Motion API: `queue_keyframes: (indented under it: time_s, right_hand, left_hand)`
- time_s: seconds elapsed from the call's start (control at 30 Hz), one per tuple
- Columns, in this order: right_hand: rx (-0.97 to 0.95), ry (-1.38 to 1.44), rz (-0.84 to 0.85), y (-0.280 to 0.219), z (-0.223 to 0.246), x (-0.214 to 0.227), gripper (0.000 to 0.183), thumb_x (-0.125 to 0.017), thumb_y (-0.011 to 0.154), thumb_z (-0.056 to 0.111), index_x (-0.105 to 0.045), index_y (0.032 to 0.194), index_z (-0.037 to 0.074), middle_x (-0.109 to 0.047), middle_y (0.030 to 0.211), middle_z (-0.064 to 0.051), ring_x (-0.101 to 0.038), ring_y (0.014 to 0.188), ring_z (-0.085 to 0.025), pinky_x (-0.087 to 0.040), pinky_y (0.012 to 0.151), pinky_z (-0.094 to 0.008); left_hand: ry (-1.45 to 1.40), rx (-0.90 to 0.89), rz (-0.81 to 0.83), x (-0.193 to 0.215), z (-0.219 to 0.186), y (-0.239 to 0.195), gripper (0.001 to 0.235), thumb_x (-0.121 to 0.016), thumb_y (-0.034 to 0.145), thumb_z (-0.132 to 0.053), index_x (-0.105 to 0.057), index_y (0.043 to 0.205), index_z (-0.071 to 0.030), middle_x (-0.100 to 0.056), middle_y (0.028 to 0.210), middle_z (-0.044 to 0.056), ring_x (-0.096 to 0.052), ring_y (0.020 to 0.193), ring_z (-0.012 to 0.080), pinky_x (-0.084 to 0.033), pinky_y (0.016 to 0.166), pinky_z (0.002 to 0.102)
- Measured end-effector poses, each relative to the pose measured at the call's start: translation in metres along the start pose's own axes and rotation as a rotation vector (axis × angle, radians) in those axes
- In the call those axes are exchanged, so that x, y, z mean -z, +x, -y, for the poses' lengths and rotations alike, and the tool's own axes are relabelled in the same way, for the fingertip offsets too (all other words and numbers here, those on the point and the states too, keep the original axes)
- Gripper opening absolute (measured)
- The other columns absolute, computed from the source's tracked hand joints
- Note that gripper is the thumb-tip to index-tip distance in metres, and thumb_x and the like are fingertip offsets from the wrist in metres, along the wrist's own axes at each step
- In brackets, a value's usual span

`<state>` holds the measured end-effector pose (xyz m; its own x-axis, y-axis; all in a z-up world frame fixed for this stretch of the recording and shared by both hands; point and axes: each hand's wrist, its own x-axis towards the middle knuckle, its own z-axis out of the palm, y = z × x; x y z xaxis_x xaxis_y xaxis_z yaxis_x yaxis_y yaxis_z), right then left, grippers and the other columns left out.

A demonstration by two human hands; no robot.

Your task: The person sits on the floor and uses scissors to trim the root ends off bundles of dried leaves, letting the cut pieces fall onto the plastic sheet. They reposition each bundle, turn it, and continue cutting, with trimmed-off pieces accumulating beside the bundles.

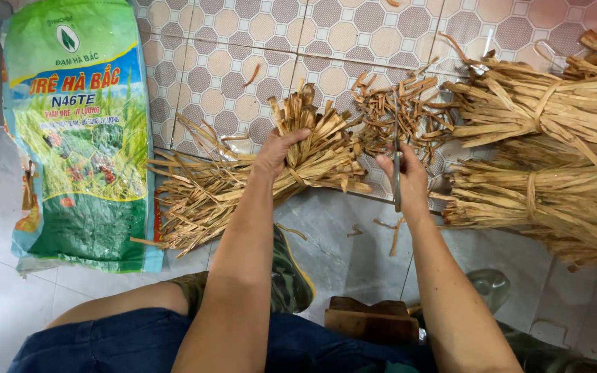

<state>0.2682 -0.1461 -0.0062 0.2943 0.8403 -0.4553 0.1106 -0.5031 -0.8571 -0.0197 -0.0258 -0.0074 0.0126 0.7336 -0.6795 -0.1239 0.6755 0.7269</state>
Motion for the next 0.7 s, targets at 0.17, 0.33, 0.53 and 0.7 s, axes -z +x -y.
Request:
queue_keyframes:
  time_s: [0.17,0.33,0.53,0.7]
  right_hand:
    - [0.275,-0.236,0.234,-0.017,0.049,-0.01,0.071,-0.079,0.076,0.059,-0.067,0.131,0.016,-0.073,0.101,-0.002,-0.069,0.091,-0.017,-0.054,0.082,-0.033]
    - [-0.04,-0.372,0.338,-0.016,0.059,-0.012,0.071,-0.077,0.072,0.067,-0.074,0.123,0.017,-0.075,0.092,-0.012,-0.072,0.089,-0.028,-0.056,0.082,-0.042]
    - [0.083,-0.506,0.345,-0.011,0.056,0.0,0.085,-0.077,0.064,0.073,-0.067,0.132,0.024,-0.073,0.114,-0.015,-0.067,0.11,-0.032,-0.051,0.092,-0.044]
    - [0.117,-0.698,0.382,-0.007,0.06,0.004,0.085,-0.077,0.064,0.076,-0.066,0.132,0.025,-0.067,0.128,-0.011,-0.063,0.118,-0.034,-0.048,0.095,-0.049]
  left_hand:
    - [0.042,-0.019,0.035,-0.016,-0.004,-0.01,0.108,-0.091,0.065,-0.022,-0.03,0.149,0.004,-0.055,0.14,0.027,-0.048,0.137,0.0358,-0.035,0.117,0.048]
    - [-0.03,-0.077,0.078,-0.008,0.012,0.004,0.096,-0.091,0.063,-0.018,-0.042,0.142,0.002,-0.062,0.133,0.023,-0.055,0.131,0.0351,-0.039,0.116,0.047]
    - [-0.031,-0.08,0.056,-0.003,0.022,0.017,0.095,-0.092,0.071,-0.014,-0.036,0.144,0.009,-0.064,0.132,0.024,-0.056,0.13,0.0323,-0.036,0.117,0.043]
    - [-0.036,-0.084,0.04,-0.007,0.017,0.011,0.084,-0.089,0.07,-0.013,-0.041,0.136,0.003,-0.067,0.124,0.02,-0.06,0.123,0.0296,-0.041,0.114,0.043]
